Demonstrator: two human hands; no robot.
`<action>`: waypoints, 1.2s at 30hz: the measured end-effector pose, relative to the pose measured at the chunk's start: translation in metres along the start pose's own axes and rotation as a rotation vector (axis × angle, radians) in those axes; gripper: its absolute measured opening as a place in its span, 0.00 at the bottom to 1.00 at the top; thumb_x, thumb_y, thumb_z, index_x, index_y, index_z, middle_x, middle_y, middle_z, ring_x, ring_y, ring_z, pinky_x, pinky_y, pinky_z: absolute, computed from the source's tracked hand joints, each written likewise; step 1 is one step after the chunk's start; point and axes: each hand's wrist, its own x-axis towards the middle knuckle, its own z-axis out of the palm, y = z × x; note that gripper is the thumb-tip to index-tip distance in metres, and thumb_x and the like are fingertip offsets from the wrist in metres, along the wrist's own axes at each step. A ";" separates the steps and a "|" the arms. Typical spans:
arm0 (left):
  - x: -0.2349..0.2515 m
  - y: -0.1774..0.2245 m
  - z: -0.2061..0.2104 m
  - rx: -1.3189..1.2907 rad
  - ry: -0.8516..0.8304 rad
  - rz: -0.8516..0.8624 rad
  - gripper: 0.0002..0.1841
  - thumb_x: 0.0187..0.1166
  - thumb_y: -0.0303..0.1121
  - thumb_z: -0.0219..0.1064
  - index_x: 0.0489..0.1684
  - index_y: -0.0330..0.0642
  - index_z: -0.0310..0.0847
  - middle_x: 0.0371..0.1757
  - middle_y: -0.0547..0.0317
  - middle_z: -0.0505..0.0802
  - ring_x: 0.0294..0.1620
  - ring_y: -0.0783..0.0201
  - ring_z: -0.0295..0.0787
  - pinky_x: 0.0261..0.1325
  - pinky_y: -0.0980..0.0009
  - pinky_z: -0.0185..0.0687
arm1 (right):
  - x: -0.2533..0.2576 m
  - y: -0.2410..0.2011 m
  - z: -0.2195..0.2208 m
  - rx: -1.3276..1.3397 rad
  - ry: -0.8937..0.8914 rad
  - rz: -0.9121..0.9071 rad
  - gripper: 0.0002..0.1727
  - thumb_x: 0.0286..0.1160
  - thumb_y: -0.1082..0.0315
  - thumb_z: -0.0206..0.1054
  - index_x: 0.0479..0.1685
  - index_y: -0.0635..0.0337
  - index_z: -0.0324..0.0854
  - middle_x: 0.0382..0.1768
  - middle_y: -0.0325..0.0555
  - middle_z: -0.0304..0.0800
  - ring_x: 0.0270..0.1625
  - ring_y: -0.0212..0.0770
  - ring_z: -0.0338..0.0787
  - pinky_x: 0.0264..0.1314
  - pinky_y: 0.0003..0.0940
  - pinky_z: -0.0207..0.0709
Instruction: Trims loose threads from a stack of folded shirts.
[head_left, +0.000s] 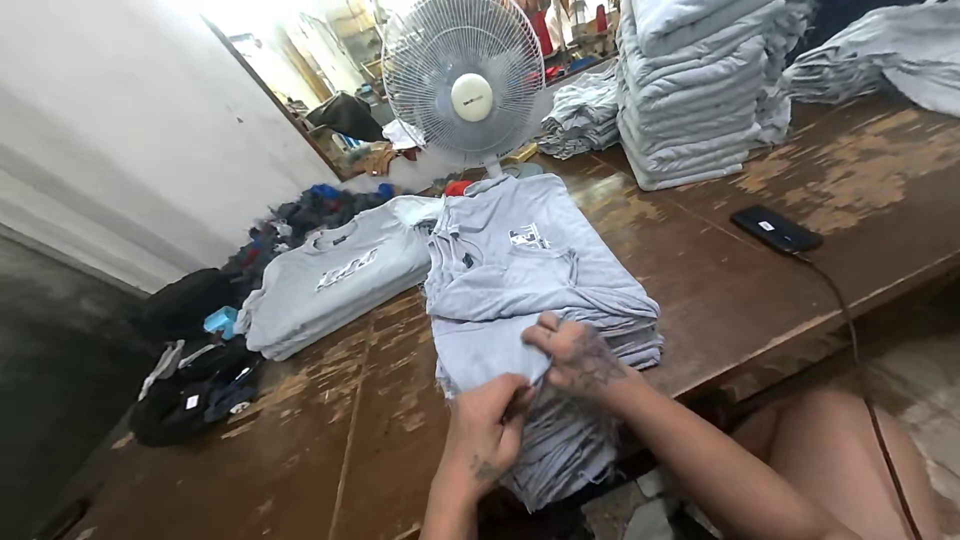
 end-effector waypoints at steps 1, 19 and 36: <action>-0.008 0.000 -0.010 -0.021 -0.037 -0.015 0.17 0.86 0.38 0.57 0.33 0.37 0.85 0.21 0.58 0.86 0.21 0.70 0.81 0.27 0.74 0.79 | -0.006 0.007 -0.006 -0.028 0.106 -0.004 0.08 0.58 0.74 0.70 0.36 0.64 0.90 0.38 0.60 0.91 0.33 0.56 0.93 0.28 0.52 0.86; -0.037 -0.013 -0.019 0.061 -0.610 -0.450 0.16 0.81 0.42 0.66 0.34 0.37 0.88 0.24 0.50 0.89 0.28 0.50 0.89 0.34 0.44 0.82 | -0.079 0.023 0.006 0.008 -0.064 -0.156 0.05 0.61 0.73 0.68 0.33 0.60 0.88 0.36 0.53 0.90 0.42 0.55 0.92 0.39 0.47 0.88; -0.008 0.002 0.075 -1.311 0.434 -0.779 0.32 0.93 0.47 0.22 0.49 0.43 0.78 0.12 0.72 0.79 0.08 0.78 0.71 0.14 0.81 0.71 | -0.077 0.015 -0.032 0.087 -0.012 -0.032 0.17 0.80 0.53 0.68 0.58 0.51 0.91 0.50 0.57 0.90 0.50 0.50 0.90 0.51 0.40 0.85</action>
